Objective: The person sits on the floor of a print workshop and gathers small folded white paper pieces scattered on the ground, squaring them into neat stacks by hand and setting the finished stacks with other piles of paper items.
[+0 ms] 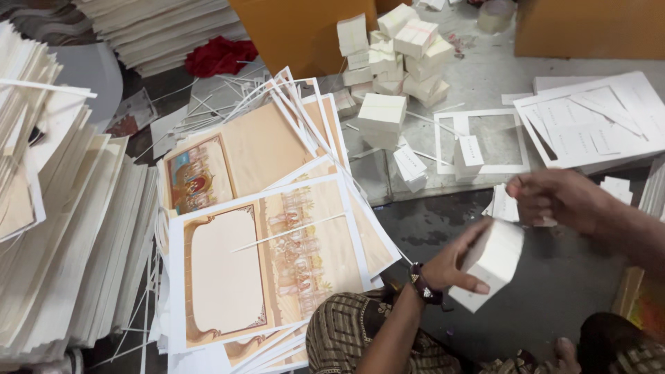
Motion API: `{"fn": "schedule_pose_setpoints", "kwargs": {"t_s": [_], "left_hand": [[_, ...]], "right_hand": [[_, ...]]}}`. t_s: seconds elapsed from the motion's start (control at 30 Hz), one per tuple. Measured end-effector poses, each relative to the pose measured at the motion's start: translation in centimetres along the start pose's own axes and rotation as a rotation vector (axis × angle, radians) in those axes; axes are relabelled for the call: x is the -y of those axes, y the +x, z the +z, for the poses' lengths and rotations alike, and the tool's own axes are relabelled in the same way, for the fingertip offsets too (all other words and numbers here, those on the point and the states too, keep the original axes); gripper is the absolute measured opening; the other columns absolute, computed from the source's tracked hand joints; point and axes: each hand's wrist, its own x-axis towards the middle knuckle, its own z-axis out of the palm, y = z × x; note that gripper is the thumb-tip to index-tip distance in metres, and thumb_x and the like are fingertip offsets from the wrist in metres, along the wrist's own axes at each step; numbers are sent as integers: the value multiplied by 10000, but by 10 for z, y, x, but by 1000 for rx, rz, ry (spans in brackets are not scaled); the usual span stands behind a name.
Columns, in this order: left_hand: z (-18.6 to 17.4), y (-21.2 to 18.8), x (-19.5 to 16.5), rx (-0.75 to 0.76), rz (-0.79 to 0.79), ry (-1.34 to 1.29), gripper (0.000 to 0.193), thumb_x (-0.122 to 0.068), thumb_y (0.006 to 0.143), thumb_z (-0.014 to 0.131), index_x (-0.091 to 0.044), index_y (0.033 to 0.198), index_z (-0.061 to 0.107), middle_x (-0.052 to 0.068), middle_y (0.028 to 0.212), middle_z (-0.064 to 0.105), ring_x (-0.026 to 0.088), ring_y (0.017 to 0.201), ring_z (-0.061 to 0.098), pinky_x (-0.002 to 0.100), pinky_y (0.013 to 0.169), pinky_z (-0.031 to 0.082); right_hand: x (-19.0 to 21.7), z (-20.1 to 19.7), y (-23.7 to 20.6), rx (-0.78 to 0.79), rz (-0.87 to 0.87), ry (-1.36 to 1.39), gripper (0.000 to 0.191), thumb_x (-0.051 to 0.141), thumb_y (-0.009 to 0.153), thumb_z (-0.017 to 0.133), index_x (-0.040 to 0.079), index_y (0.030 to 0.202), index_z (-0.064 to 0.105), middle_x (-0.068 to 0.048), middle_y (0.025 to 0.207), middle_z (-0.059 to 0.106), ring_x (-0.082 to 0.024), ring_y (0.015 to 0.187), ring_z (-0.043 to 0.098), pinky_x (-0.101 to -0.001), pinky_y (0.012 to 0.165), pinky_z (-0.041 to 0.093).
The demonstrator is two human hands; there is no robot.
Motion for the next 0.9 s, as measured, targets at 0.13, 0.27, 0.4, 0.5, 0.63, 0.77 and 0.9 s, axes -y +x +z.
{"fn": "schedule_pose_setpoints", "kwargs": {"t_s": [0.13, 0.27, 0.4, 0.5, 0.63, 0.77, 0.9], "left_hand": [[-8, 4, -30, -118, 79, 18, 1390, -358, 629, 927, -43, 1708, 109, 164, 1583, 413, 296, 1526, 410, 419, 1304, 300], [-14, 6, -32, -274, 40, 29, 1512, -317, 609, 970, -101, 1717, -36, 191, 1548, 413, 316, 1438, 441, 448, 1219, 354], [-21, 13, -19, -525, 203, 544, 1493, -186, 603, 972, -58, 1747, 21, 233, 1701, 315, 366, 1574, 354, 487, 1275, 330], [-21, 15, -14, -646, 144, 162, 1395, -229, 656, 927, -42, 1715, 38, 183, 1520, 487, 311, 1375, 538, 427, 1141, 480], [-13, 11, -20, -551, 136, -107, 1358, -174, 659, 899, -79, 1724, 61, 178, 1472, 495, 276, 1304, 559, 404, 1089, 498], [5, 7, -24, -356, 142, -452, 1308, -175, 687, 887, -90, 1736, 111, 131, 1504, 488, 254, 1311, 539, 405, 1082, 487], [20, 8, -9, -358, 153, -638, 1271, -239, 701, 869, -76, 1714, 119, 118, 1552, 487, 245, 1407, 525, 368, 1179, 447]], "right_hand": [[32, 29, 13, 19, -10, -47, 311, 198, 1018, 475, -33, 1085, 674, 62, 595, 344, -111, 500, 324, -317, 482, 328], [49, 70, 15, 25, 23, -455, 360, 124, 878, 493, 11, 1164, 680, -32, 610, 520, -173, 533, 466, -346, 510, 415], [19, 106, -12, 523, -486, -1065, 195, 165, 1011, 582, 109, 1128, 728, -20, 750, 712, -150, 822, 765, -361, 838, 566], [-14, 105, -40, 463, -503, -1471, 279, 125, 862, 579, 87, 1132, 635, -85, 888, 719, -247, 859, 739, -418, 773, 602], [-24, 63, -44, 157, -185, -1447, 287, 201, 859, 580, 191, 1138, 648, -35, 949, 712, -225, 835, 734, -400, 767, 617], [-30, 27, -41, 26, -69, -1202, 230, 284, 925, 595, 179, 1101, 697, -57, 914, 688, -239, 886, 685, -434, 803, 629], [-68, 34, -47, 53, -506, -868, 390, 303, 973, 587, 161, 1328, 662, -119, 1356, 612, -278, 1385, 566, -465, 1158, 436]]}}
